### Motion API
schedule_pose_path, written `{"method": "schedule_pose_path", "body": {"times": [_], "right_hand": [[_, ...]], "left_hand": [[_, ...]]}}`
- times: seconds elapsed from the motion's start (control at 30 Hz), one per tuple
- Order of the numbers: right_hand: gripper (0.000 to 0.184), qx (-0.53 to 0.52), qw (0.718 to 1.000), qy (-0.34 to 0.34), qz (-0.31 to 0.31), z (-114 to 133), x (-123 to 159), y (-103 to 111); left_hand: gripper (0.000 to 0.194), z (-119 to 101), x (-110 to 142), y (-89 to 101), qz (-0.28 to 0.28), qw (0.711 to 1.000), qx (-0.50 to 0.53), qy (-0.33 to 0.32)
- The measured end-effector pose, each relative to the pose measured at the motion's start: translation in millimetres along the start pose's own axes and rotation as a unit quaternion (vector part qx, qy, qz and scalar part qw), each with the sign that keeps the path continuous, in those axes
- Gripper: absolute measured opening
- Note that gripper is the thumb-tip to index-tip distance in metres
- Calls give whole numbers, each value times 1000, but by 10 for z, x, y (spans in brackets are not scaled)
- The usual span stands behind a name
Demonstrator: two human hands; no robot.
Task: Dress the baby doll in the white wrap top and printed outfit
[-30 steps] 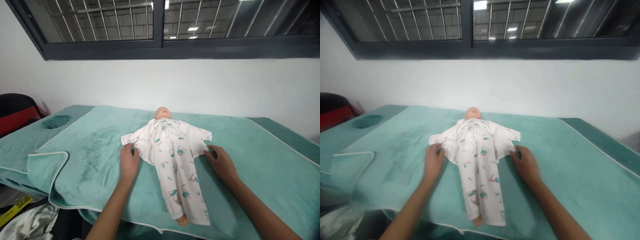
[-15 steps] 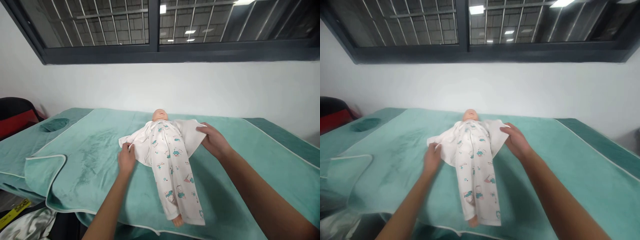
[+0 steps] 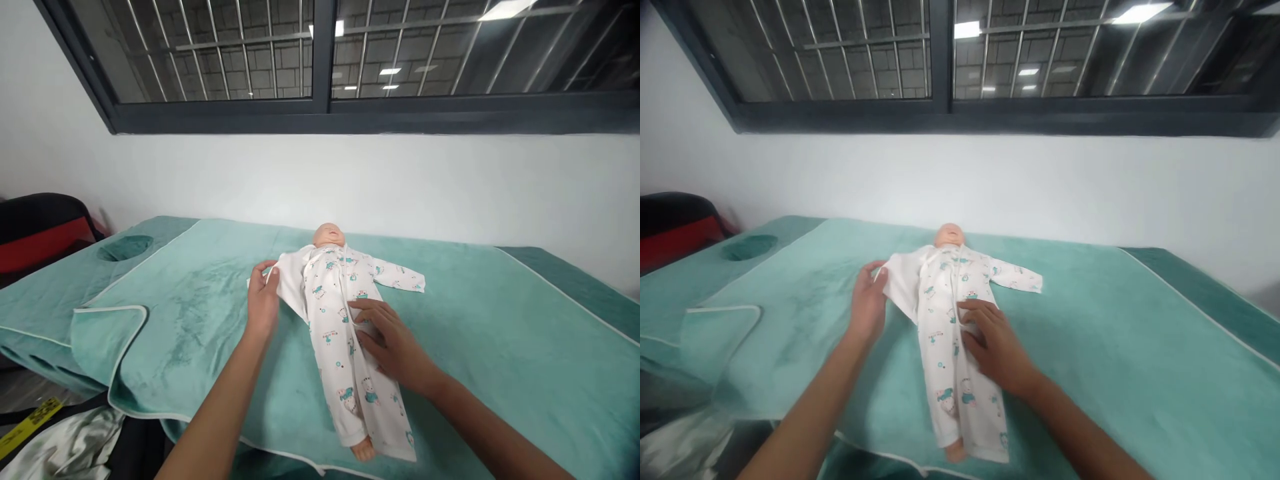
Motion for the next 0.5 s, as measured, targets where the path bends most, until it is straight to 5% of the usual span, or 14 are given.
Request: {"method": "schedule_pose_path", "body": {"times": [0.13, 0.23, 0.3, 0.37, 0.5], "right_hand": [[12, -129, 990, -60, -21, -54, -26, 1], [20, -222, 965, -139, -29, -116, -85, 58], [22, -251, 953, -161, -50, -143, -160, 116], [21, -260, 947, -170, -83, -168, -271, 169], [19, -168, 961, -182, -126, -266, -632, 199]], "left_hand": [[22, -352, 245, -408, 120, 975, -131, -131], [26, -254, 533, -646, 273, 913, -229, -197], [28, -144, 721, -693, 324, 886, -240, -228], [26, -89, 857, -656, 321, 896, -222, -210], [21, -162, 843, -514, 282, 953, -101, -52]]}}
Point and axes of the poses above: each hand's wrist, its own x-axis away from the middle knuckle, its own y-axis out of the back of the hand, z = x × y, the point moved 2 cm from there along -x, towards the middle knuckle, and after that the axes turned 1 degree about z, right-handed, at the moved point
